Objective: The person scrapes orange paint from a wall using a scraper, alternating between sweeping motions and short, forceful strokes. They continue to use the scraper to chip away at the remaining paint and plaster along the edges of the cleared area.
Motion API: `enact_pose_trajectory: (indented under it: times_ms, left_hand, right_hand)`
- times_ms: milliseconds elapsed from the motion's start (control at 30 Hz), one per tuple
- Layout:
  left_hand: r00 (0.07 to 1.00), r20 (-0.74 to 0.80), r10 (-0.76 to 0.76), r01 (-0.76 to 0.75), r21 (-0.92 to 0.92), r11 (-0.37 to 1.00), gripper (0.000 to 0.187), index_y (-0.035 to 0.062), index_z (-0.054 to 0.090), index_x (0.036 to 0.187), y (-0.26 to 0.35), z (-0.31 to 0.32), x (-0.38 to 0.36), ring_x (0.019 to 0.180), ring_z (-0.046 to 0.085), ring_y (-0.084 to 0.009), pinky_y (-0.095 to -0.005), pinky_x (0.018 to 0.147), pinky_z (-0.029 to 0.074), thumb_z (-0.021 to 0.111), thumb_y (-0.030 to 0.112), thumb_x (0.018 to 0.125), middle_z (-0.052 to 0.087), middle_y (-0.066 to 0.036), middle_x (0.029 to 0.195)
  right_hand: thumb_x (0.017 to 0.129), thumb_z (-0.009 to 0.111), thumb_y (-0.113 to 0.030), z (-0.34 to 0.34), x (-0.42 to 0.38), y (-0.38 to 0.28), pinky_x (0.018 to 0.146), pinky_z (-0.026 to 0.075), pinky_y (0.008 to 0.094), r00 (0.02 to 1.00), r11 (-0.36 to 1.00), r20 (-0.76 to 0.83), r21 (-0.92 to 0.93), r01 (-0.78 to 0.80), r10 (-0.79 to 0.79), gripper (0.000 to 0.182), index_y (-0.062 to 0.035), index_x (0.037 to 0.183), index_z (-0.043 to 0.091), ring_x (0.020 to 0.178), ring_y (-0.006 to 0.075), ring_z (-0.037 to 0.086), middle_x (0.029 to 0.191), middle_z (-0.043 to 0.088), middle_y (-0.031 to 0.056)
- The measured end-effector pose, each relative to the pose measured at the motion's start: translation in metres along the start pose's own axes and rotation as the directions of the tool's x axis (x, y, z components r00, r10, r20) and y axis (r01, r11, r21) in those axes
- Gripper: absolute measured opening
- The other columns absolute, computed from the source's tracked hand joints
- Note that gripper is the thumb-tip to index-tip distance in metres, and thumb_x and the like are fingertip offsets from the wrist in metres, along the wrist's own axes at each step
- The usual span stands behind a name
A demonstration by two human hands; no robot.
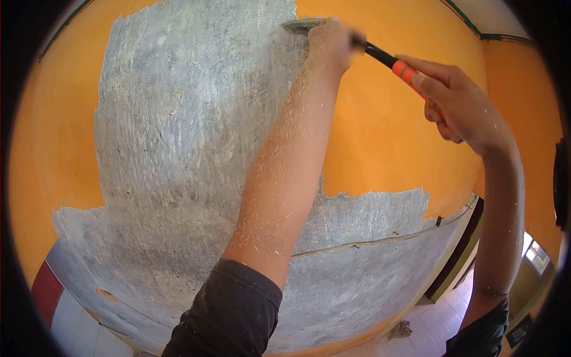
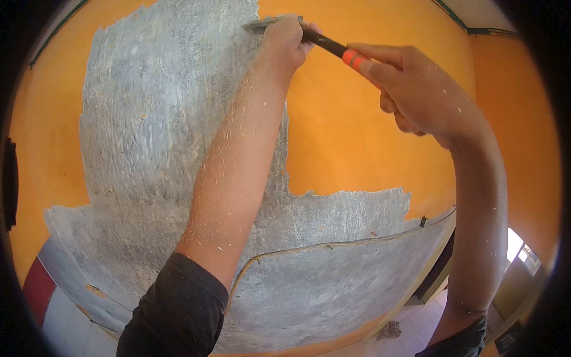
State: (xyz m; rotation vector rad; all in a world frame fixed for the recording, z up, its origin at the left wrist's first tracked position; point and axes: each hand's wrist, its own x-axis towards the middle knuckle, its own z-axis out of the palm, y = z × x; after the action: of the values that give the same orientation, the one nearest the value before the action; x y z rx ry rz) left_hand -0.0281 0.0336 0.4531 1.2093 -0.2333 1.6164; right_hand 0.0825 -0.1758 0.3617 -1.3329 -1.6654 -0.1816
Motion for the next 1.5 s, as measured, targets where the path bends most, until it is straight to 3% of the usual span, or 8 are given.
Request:
enact_pose_trajectory:
  times_ms: [300,433,633,833,900,1033,1233,1500]
  left_hand:
    - [0.998,0.055,0.012,-0.017,0.086,0.996,0.015,-0.0045,0.048,0.1,-0.004,-0.001,-0.012,0.071,0.059,-0.028,-0.0408,0.067,0.056,0.042,0.009,0.098,0.053,-0.015,0.084]
    - [0.998,0.001,-0.063,0.063,-0.004,0.998,0.016,-0.0052,0.047,0.101,-0.005,-0.005,-0.028,0.07,0.058,-0.0263,-0.0398,0.065,0.055,0.041,0.009,0.098,0.053,-0.015,0.085]
    - [0.998,-0.068,-0.018,0.025,0.108,0.994,0.014,-0.0057,0.048,0.104,0.003,0.012,-0.007,0.075,0.06,-0.0261,-0.0388,0.07,0.056,0.044,0.005,0.096,0.054,-0.015,0.086]
    - [0.998,0.028,-0.047,0.045,0.063,0.997,0.02,-0.0061,0.047,0.107,-0.007,-0.013,-0.031,0.077,0.06,-0.0262,-0.0404,0.07,0.055,0.043,0.011,0.097,0.057,-0.017,0.09]
    - [0.994,-0.109,-0.008,0.025,0.154,0.988,0.022,-0.0062,0.047,0.106,-0.004,-0.012,-0.045,0.075,0.06,-0.026,-0.0397,0.07,0.054,0.044,0.013,0.097,0.058,-0.017,0.085]
    - [0.999,0.002,0.037,-0.037,0.093,0.995,0.02,-0.0044,0.047,0.109,0.009,0.001,-0.008,0.074,0.061,-0.0252,-0.0376,0.068,0.055,0.041,0.012,0.099,0.058,-0.015,0.084]
    - [0.996,-0.086,0.028,-0.012,0.176,0.984,0.019,0.0,0.055,0.095,0.001,-0.015,-0.043,0.077,0.061,-0.0221,-0.0367,0.068,0.055,0.043,0.015,0.097,0.061,-0.013,0.087]
    - [0.993,-0.083,0.084,-0.064,0.22,0.974,0.018,-0.0007,0.052,0.092,0.018,-0.011,-0.013,0.07,0.061,-0.0226,-0.0366,0.064,0.055,0.043,0.014,0.098,0.058,-0.012,0.078]
  right_hand:
    - [0.102,0.046,-0.029,0.003,-0.003,0.002,0.038,0.026,0.0188,0.999,1.0,0.036,0.022,-0.002,0.002,0.049,-0.0067,0.146,0.043,0.047,0.0022,0.03,0.06,0.032,-0.0065]
    - [0.102,0.046,-0.03,0.003,-0.011,0.008,0.039,0.027,0.0187,0.998,0.997,0.063,0.069,-0.033,0.028,0.048,-0.0074,0.145,0.044,0.046,0.0023,0.031,0.059,0.033,-0.006]
    - [0.101,0.049,-0.034,0.001,0.003,0.006,0.039,0.029,0.021,1.0,0.996,-0.006,0.087,-0.011,0.012,0.043,-0.0126,0.138,0.055,0.041,0.0038,0.031,0.056,0.036,-0.005]
    - [0.101,0.051,-0.036,0.002,-0.017,0.011,0.04,0.03,0.0229,1.0,0.999,-0.005,-0.039,0.028,-0.028,0.043,-0.0124,0.136,0.057,0.043,0.005,0.035,0.056,0.036,-0.0039]
    - [0.1,0.052,-0.037,0.003,-0.016,0.011,0.041,0.032,0.0236,1.0,0.999,0.006,-0.045,-0.008,0.008,0.042,-0.0139,0.136,0.058,0.043,0.005,0.036,0.056,0.036,-0.0033]
    - [0.1,0.052,-0.035,-0.01,0.006,-0.004,0.041,0.031,0.0237,0.999,0.999,0.01,-0.038,0.034,-0.034,0.04,-0.0151,0.134,0.059,0.044,0.0047,0.037,0.055,0.038,-0.0025]
    - [0.1,0.05,-0.037,-0.003,-0.006,0.013,0.042,0.034,0.0254,0.998,0.993,0.026,-0.108,0.055,-0.053,0.041,-0.0137,0.132,0.061,0.043,0.0078,0.039,0.056,0.039,-0.002]
    - [0.097,0.054,-0.037,0.004,0.005,0.004,0.047,0.039,0.0293,0.997,0.999,0.064,0.026,0.048,-0.05,0.043,-0.0092,0.13,0.06,0.046,0.0109,0.044,0.056,0.042,0.0015]
